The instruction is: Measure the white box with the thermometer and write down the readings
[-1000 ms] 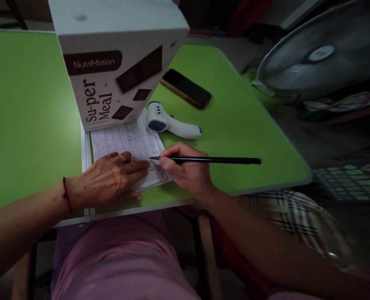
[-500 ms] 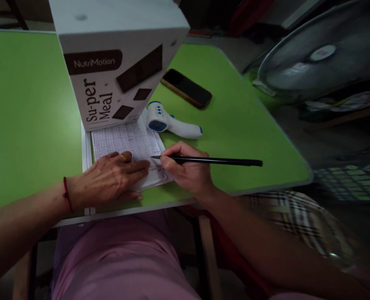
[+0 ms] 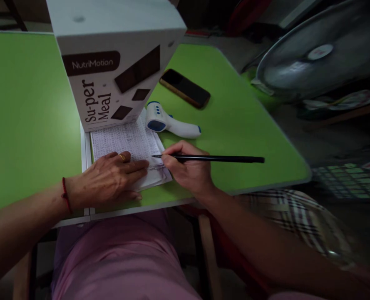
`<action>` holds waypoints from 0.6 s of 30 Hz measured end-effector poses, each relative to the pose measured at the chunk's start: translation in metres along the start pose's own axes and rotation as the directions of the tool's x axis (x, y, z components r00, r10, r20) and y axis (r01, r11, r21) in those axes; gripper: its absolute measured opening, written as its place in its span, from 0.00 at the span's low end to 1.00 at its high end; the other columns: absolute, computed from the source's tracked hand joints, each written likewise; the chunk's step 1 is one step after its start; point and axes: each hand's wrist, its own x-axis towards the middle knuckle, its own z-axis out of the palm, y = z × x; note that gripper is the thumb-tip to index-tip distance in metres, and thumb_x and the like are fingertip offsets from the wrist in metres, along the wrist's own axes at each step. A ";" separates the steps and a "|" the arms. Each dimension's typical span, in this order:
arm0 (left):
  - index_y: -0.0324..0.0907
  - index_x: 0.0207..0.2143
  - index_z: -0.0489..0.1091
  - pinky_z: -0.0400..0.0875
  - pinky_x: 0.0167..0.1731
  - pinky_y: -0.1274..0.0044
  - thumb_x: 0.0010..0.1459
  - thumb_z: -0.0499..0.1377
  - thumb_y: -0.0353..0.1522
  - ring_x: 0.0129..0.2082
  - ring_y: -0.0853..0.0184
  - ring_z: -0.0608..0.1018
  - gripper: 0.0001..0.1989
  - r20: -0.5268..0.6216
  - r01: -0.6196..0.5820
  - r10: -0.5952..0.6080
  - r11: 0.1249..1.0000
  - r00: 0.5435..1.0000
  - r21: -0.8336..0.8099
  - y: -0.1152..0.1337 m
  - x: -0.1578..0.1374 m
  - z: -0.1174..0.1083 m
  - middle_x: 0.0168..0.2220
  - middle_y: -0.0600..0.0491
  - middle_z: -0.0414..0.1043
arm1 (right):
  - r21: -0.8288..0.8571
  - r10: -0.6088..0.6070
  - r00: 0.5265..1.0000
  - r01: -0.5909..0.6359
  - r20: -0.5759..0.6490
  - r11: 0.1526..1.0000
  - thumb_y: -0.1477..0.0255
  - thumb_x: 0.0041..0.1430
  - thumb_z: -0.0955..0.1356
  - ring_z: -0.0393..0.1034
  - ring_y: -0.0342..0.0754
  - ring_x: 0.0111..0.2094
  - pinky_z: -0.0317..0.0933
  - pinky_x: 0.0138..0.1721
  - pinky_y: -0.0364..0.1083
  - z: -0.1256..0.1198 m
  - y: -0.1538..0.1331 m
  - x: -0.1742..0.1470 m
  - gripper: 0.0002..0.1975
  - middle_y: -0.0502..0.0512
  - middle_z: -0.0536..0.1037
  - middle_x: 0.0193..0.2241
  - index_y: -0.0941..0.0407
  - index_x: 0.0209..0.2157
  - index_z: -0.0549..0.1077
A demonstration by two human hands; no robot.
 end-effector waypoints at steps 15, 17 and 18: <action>0.36 0.58 0.67 0.73 0.45 0.65 0.68 0.58 0.44 0.48 0.55 0.73 0.25 -0.006 0.000 0.000 1.000 1.000 0.002 0.000 0.000 0.000 0.60 0.45 0.71 | 0.005 0.013 1.000 -0.013 0.021 1.000 0.71 0.49 0.67 0.62 0.41 0.18 0.59 0.21 0.42 0.001 -0.001 0.000 0.05 0.46 0.72 0.16 0.53 0.22 0.71; 0.36 0.58 0.67 0.73 0.45 0.65 0.68 0.58 0.44 0.49 0.55 0.73 0.25 -0.006 -0.002 0.002 1.000 1.000 0.006 0.000 0.000 0.000 0.60 0.44 0.71 | 0.005 0.022 1.000 -0.022 0.019 1.000 0.70 0.49 0.67 0.62 0.41 0.18 0.59 0.21 0.42 0.001 -0.001 0.000 0.05 0.45 0.72 0.16 0.53 0.22 0.71; 0.36 0.58 0.67 0.73 0.45 0.65 0.68 0.58 0.44 0.49 0.55 0.73 0.25 -0.006 -0.002 0.002 1.000 1.000 0.006 0.000 0.000 0.000 0.60 0.44 0.70 | 0.004 0.023 1.000 -0.023 0.016 1.000 0.70 0.49 0.67 0.62 0.41 0.18 0.59 0.21 0.42 0.001 -0.001 0.000 0.05 0.45 0.72 0.16 0.53 0.22 0.71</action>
